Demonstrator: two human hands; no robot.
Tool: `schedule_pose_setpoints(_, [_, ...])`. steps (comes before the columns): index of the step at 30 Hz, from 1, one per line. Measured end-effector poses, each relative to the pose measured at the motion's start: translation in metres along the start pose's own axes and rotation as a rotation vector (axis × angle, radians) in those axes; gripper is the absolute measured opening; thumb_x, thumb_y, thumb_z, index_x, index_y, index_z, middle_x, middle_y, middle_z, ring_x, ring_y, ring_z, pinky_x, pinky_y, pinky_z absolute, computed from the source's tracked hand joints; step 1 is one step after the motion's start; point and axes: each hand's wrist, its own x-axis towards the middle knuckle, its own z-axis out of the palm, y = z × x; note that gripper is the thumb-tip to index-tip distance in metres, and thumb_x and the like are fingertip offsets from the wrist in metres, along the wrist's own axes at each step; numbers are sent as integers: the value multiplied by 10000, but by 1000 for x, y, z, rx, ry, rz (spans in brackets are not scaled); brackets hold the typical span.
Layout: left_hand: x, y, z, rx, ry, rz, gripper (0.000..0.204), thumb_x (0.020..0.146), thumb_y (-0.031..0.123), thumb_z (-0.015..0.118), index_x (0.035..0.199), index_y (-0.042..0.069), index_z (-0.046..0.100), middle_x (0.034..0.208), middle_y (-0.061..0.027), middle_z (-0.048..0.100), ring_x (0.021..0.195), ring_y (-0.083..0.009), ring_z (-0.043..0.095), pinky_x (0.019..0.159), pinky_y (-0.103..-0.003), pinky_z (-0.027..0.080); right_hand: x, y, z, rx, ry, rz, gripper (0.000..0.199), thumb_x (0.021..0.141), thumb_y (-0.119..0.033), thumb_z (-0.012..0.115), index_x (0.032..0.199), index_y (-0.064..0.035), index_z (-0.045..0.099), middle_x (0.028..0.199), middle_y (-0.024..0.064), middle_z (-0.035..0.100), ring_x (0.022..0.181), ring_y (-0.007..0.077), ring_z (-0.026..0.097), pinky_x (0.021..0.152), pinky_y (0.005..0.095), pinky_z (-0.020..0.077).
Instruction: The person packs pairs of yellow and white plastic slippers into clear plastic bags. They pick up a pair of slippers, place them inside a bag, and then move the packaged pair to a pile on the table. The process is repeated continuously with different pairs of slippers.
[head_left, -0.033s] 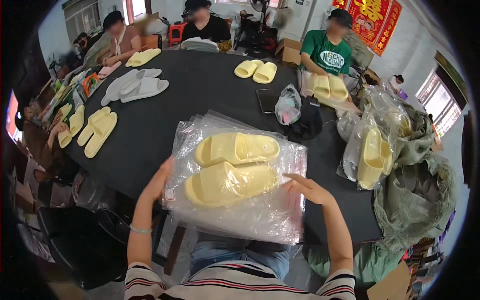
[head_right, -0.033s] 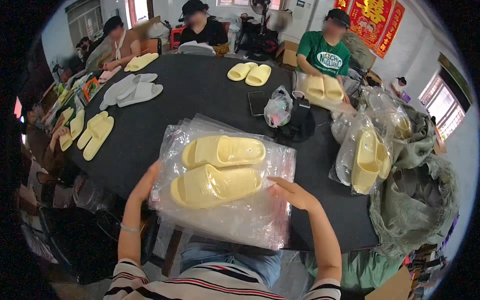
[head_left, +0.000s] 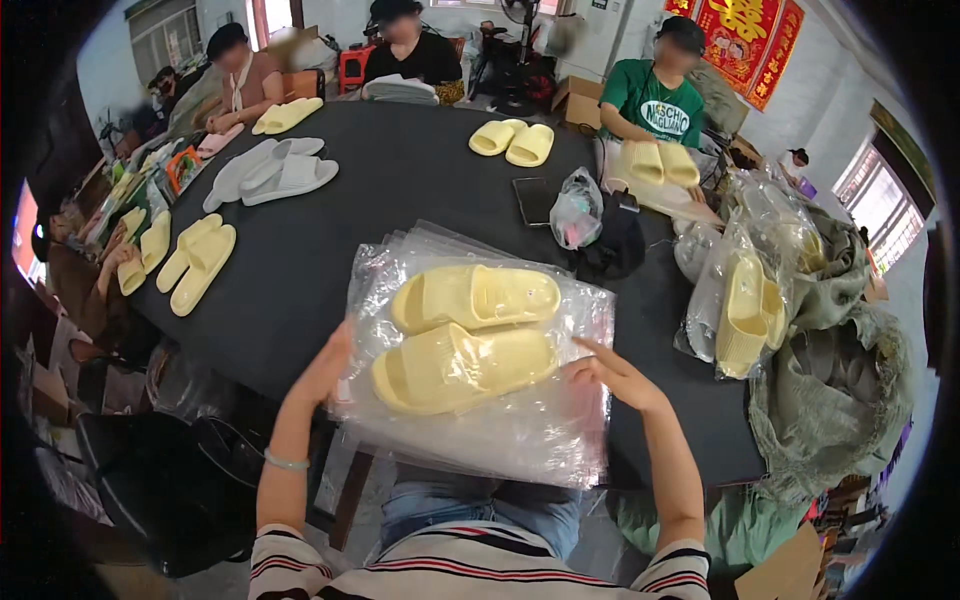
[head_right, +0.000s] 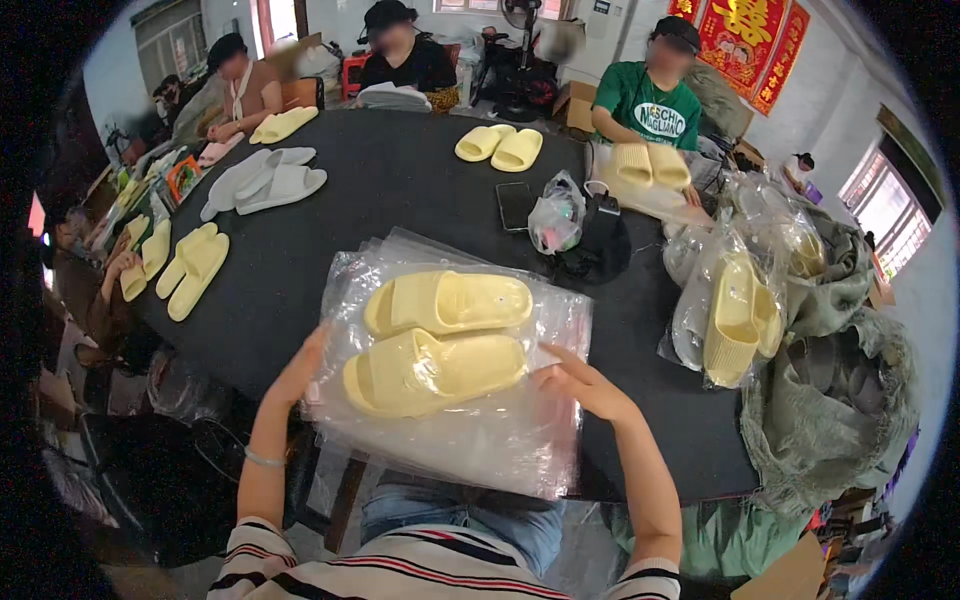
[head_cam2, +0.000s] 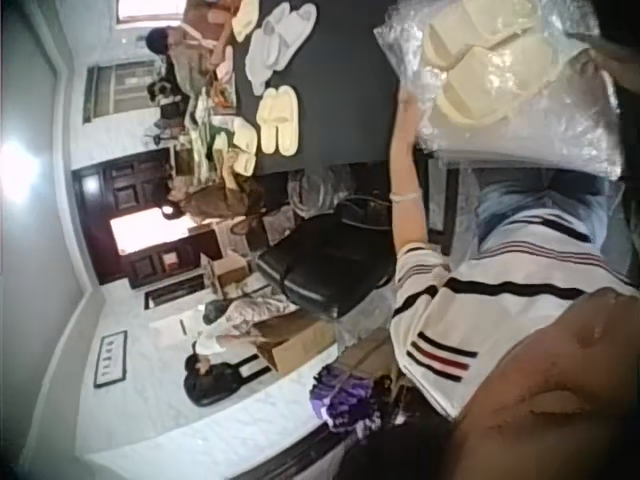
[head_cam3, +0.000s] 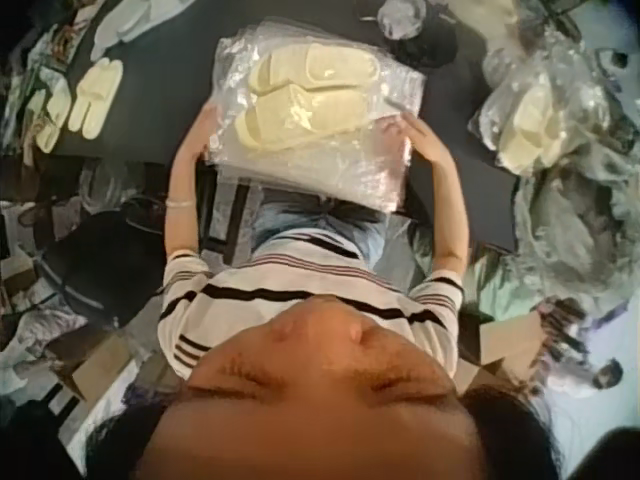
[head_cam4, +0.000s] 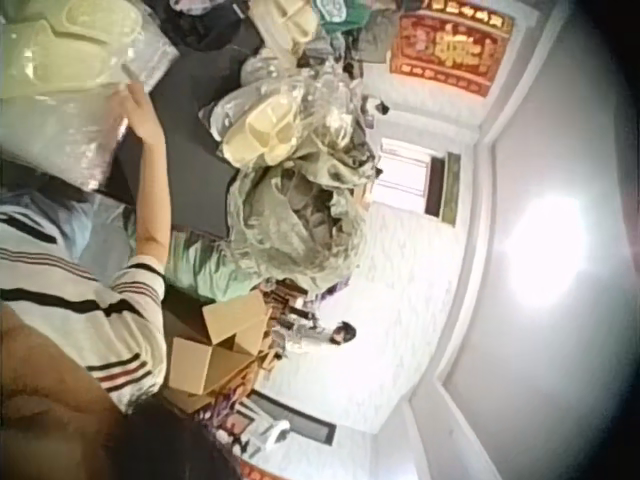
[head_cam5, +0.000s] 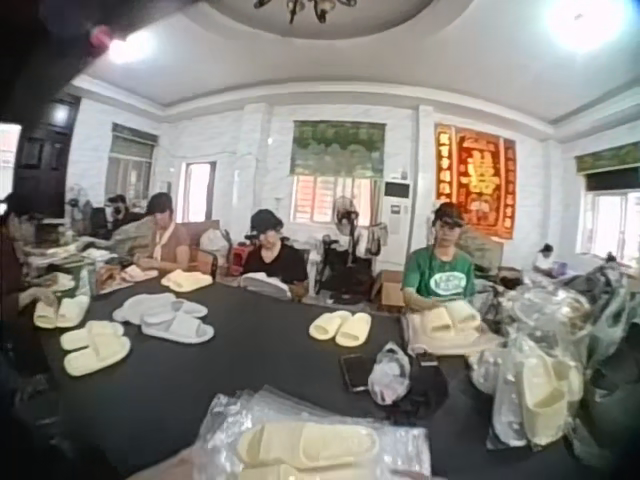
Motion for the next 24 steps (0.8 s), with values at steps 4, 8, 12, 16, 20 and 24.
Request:
schedule_pose_setpoints(4, [-11,37,27,-180,5,29,587,1028,236,423,1492,-37,190,1564,-175,208,1454,-251,176,1173,-355,149,-11,3,1,677,123,-128,630,931,-121,592,1476,-66,282,1099,123,611,968,223,649,754,332,549])
schedule_pose_setpoints(8, [-10,65,28,319,197,73,652,986,185,505,1495,-40,166,1554,-214,213,1447,-291,202,1170,-375,170,-25,11,-16,688,380,-178,463,908,-32,600,1347,-39,453,1022,47,587,799,108,594,615,210,478])
schedule_pose_setpoints(12, [5,91,49,468,63,294,592,965,182,526,1443,-69,285,1515,-253,272,1429,-338,241,1160,-401,204,-25,57,-35,25,446,-105,214,887,-25,648,1101,-7,655,973,38,657,899,103,610,769,255,497])
schedule_pose_setpoints(16, [22,93,68,527,25,299,583,985,259,473,1425,-85,304,1506,-247,293,1417,-355,256,1165,-405,202,-14,38,-16,-390,185,-161,484,743,-289,826,1100,7,685,1130,85,636,974,203,589,868,346,466])
schedule_pose_setpoints(20, [29,67,68,707,52,346,607,998,326,400,1441,-73,282,1508,-241,293,1419,-350,254,1172,-429,178,-9,-41,1,-446,-173,-427,713,728,-436,793,1286,-43,587,1178,122,608,1010,274,564,933,387,423])
schedule_pose_setpoints(24, [27,38,67,899,92,391,617,989,348,386,1458,-40,280,1521,-204,293,1427,-321,252,1170,-456,172,5,-48,4,-301,-389,-336,709,835,-429,674,1379,-20,475,1289,200,544,1135,345,534,1001,415,397])
